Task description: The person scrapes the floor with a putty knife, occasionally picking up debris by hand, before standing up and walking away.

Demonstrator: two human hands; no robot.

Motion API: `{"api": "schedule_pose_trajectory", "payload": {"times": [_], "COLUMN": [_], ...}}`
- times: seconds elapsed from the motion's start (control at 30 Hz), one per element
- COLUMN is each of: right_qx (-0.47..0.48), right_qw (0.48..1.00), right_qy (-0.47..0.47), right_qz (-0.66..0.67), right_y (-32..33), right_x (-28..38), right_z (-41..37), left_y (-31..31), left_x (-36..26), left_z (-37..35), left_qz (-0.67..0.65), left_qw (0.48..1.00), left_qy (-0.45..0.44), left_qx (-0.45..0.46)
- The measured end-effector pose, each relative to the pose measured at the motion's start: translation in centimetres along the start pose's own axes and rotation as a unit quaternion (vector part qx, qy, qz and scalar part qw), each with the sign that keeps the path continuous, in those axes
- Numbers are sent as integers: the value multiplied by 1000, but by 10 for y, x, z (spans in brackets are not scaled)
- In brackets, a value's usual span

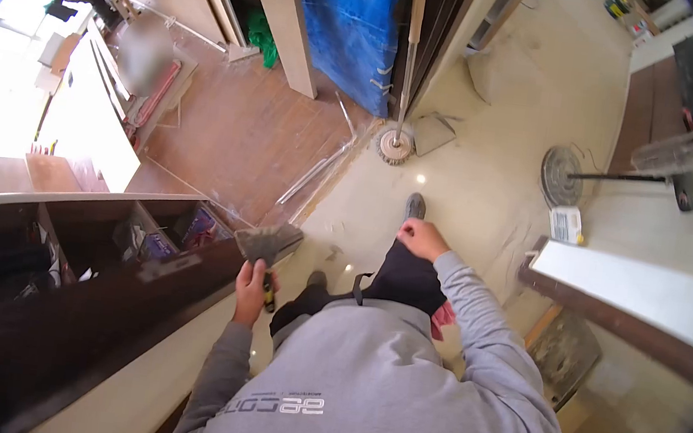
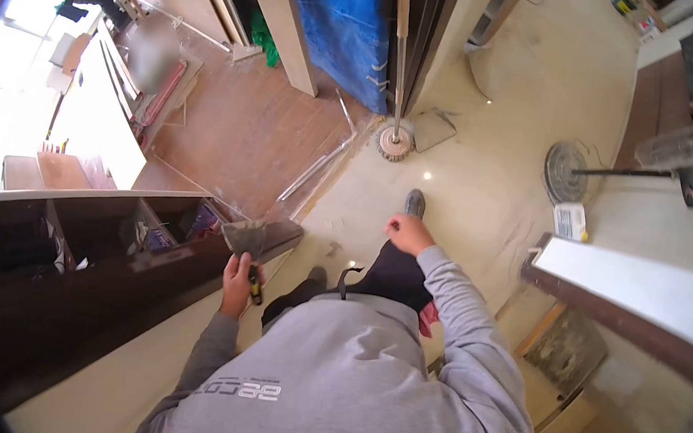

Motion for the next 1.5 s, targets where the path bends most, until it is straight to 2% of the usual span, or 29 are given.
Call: {"api": "schedule_pose_trajectory", "payload": {"times": [0.1,0.2,0.23,0.27,0.33,0.4,0.43,0.5,0.53,0.6,0.67,0.7,0.73,0.77,0.83,0.87,0.9,0.93,0.97,1.0,1.03,1.07,1.1,1.17,1.2,1.27,1.33,1.4,1.5], "right_qx": [-68,-97,-114,-141,-162,-203,-197,-105,-100,148,165,92,22,7,14,45,41,87,-78,-48,-71,-47,-7,62,69,213,145,156,178], "right_qw": [992,976,968,949,930,907,909,934,934,927,915,904,865,844,795,746,689,645,666,680,723,751,826,833,838,803,837,839,813], "right_qy": [-52,-95,-101,-129,-153,-242,-241,-294,-294,-331,-359,-409,-441,-455,-486,-499,-441,-429,-420,-448,-406,-387,-318,-316,-311,-388,-377,-371,-416], "right_qz": [-95,-168,-200,-249,-294,-280,-277,-173,-174,-97,-86,79,239,286,364,439,574,626,611,579,555,533,465,450,444,399,370,366,366], "right_y": [90,174,195,214,241,257,253,221,211,157,141,144,148,152,150,134,124,123,149,167,183,193,196,186,196,173,167,161,154], "right_x": [-85,-138,-149,-158,-163,-178,-192,-251,-278,-338,-363,-357,-345,-330,-316,-360,-421,-546,-536,-466,-453,-414,-373,-336,-348,-397,-369,-342,-396], "right_z": [100,188,212,233,274,305,324,353,363,368,353,334,316,307,307,327,371,439,451,429,442,442,433,430,434,465,450,449,473], "left_y": [-14,-25,-31,-35,-50,-59,-63,-68,-72,-76,-111,-131,-142,-150,-164,-182,-197,-206,-214,-219,-228,-235,-238,-259,-271,-288,-303,-335,-372], "left_x": [22,66,69,69,72,78,77,87,89,95,61,45,46,50,70,64,57,64,85,120,122,137,154,180,190,208,197,189,180], "left_z": [16,-21,-41,-61,-107,-149,-163,-192,-196,-206,-188,-176,-170,-164,-160,-147,-139,-137,-143,-158,-173,-195,-233,-252,-272,-312,-331,-326,-318], "left_qz": [56,178,261,385,424,456,458,431,430,428,384,338,306,272,296,304,308,309,307,282,283,278,251,268,258,261,221,170,143], "left_qw": [996,969,951,912,884,842,839,821,819,809,830,848,869,890,871,870,864,883,881,892,888,888,876,870,871,842,831,814,808], "left_qy": [41,138,127,62,160,274,279,364,369,384,371,352,326,295,351,355,370,312,330,302,310,302,330,358,359,393,402,420,438], "left_qx": [-61,-102,-108,-125,-111,-90,-94,-95,-96,-122,-163,-208,-212,-217,-174,-156,-144,-166,-147,-183,-189,-209,-248,-206,-212,-260,-314,-364,-368]}}
Point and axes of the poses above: each hand's wrist, its own z-axis towards the middle knuckle, its own y-axis out of the back of the hand, x = y × z, the point moved 7 cm from there along z, towards the middle knuckle, and after that the axes turned 3 degrees about z, right-handed, at the moved point
